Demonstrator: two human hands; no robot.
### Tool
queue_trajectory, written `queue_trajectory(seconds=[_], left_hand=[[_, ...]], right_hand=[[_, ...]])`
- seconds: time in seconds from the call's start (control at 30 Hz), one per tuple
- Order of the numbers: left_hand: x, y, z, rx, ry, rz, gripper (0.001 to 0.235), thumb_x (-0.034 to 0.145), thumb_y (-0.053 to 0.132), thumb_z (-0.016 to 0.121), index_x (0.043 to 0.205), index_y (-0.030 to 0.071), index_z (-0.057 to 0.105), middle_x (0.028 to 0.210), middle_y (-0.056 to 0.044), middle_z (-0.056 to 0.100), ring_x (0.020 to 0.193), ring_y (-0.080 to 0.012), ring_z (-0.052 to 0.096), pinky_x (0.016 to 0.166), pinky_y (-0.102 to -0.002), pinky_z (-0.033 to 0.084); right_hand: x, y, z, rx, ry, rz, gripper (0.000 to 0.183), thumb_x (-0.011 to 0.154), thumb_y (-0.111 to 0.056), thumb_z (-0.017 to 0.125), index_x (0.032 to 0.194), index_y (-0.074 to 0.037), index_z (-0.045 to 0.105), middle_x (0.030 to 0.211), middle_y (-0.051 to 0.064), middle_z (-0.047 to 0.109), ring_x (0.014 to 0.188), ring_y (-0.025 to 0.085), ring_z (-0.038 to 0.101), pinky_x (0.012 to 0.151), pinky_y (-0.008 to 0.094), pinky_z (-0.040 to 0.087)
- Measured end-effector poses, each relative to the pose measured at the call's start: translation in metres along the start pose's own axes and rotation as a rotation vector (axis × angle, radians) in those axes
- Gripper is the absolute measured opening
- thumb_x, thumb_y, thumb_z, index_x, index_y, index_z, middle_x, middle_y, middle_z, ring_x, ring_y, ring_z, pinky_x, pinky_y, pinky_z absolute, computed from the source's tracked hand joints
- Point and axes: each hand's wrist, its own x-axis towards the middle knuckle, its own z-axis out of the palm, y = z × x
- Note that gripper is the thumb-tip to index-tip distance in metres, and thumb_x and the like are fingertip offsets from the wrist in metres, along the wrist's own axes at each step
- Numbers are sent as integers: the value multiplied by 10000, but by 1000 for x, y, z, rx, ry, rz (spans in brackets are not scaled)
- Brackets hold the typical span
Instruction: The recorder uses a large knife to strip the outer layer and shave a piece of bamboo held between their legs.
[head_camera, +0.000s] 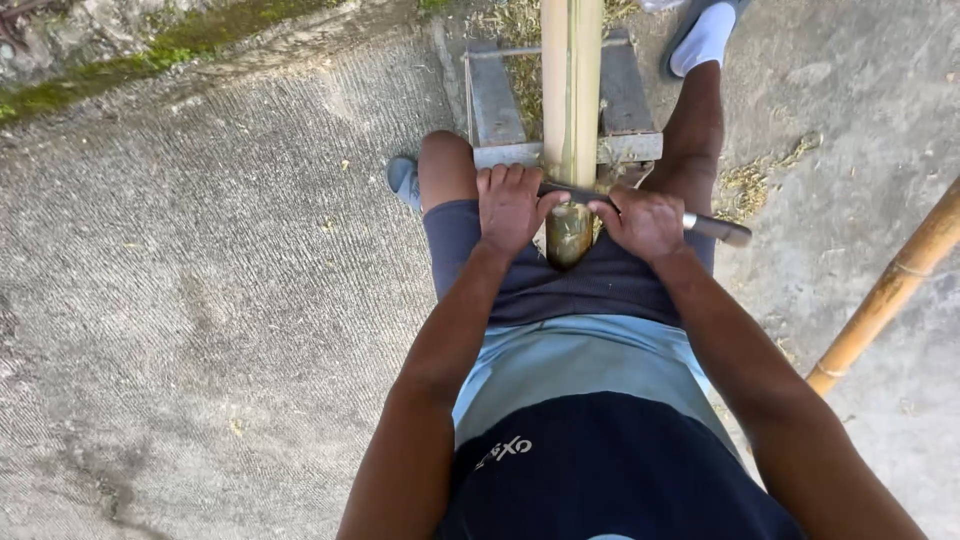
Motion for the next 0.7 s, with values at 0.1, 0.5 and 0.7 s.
queue_trajectory(seconds=[0.1, 0.5, 0.7], left_hand=[[2, -11, 5, -26, -5, 67, 542, 896, 626, 620, 971, 94, 691, 939, -93, 669, 995, -294, 572, 962, -476, 383], [225, -58, -24, 90, -43, -22, 561, 910, 663, 591, 972, 115, 696, 885, -59, 661, 914, -247, 543, 886, -454, 381], [239, -67, -27, 22, 191, 79, 564, 875, 611, 751, 1068, 85, 683, 1033, -87, 662, 1010, -286, 529, 868, -469, 358]], right_hand=[[16, 1, -13, 16, 32, -76, 464, 1052, -572, 544, 924, -167, 733, 644, 63, 628, 542, 243, 628, 528, 410, 504], [230, 85, -5, -163, 41, -79, 490, 1132, -499, 644, 833, -112, 688, 699, 75, 608, 635, 260, 594, 675, 468, 439], [244, 108, 8, -200, 102, -158, 565, 1136, -565, 514, 852, -106, 681, 736, 106, 615, 753, 302, 646, 828, 486, 453]])
